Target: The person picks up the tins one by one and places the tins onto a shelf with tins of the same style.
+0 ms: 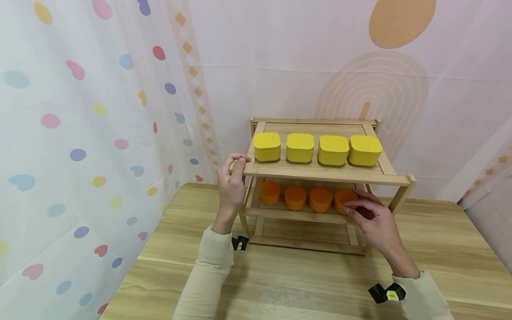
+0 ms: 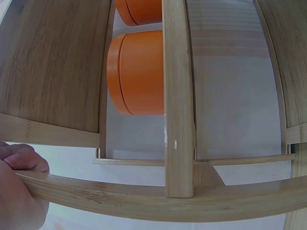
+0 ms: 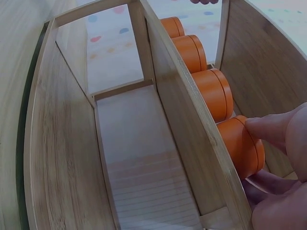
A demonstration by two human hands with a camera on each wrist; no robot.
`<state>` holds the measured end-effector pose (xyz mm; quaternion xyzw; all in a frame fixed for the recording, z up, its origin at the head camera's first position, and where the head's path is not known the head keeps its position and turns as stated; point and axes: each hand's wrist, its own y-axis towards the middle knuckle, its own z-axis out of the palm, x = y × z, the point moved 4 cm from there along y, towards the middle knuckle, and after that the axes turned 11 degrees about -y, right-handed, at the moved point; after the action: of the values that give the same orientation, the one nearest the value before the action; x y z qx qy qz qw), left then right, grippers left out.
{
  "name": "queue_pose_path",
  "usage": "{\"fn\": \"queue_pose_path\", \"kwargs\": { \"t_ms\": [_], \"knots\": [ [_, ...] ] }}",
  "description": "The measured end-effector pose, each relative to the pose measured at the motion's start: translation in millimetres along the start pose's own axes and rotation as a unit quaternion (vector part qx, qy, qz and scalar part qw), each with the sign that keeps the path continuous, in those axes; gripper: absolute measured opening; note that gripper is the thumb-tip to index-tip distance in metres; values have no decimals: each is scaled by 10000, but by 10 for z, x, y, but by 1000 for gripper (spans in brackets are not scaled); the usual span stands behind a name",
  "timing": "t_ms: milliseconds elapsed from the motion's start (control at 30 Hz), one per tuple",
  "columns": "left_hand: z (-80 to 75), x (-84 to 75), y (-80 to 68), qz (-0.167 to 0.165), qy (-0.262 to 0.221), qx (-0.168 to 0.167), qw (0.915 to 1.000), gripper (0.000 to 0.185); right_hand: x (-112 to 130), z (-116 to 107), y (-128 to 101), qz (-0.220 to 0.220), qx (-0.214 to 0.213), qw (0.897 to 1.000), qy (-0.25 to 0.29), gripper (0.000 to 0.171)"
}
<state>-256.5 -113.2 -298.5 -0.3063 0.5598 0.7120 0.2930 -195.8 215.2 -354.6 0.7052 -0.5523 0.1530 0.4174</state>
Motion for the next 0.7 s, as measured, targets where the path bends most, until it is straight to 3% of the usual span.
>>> {"fn": "queue_pose_path", "kwargs": {
  "t_ms": [433, 700],
  "knots": [
    [-2, 13, -3, 37, -22, 20, 10000, 28, 5, 3, 10, -88, 22, 10000, -36, 14],
    [-16, 12, -6, -187, -6, 85, 9998, 28, 8, 12, 10, -191, 30, 9997, 117, 14]
  ]
}}
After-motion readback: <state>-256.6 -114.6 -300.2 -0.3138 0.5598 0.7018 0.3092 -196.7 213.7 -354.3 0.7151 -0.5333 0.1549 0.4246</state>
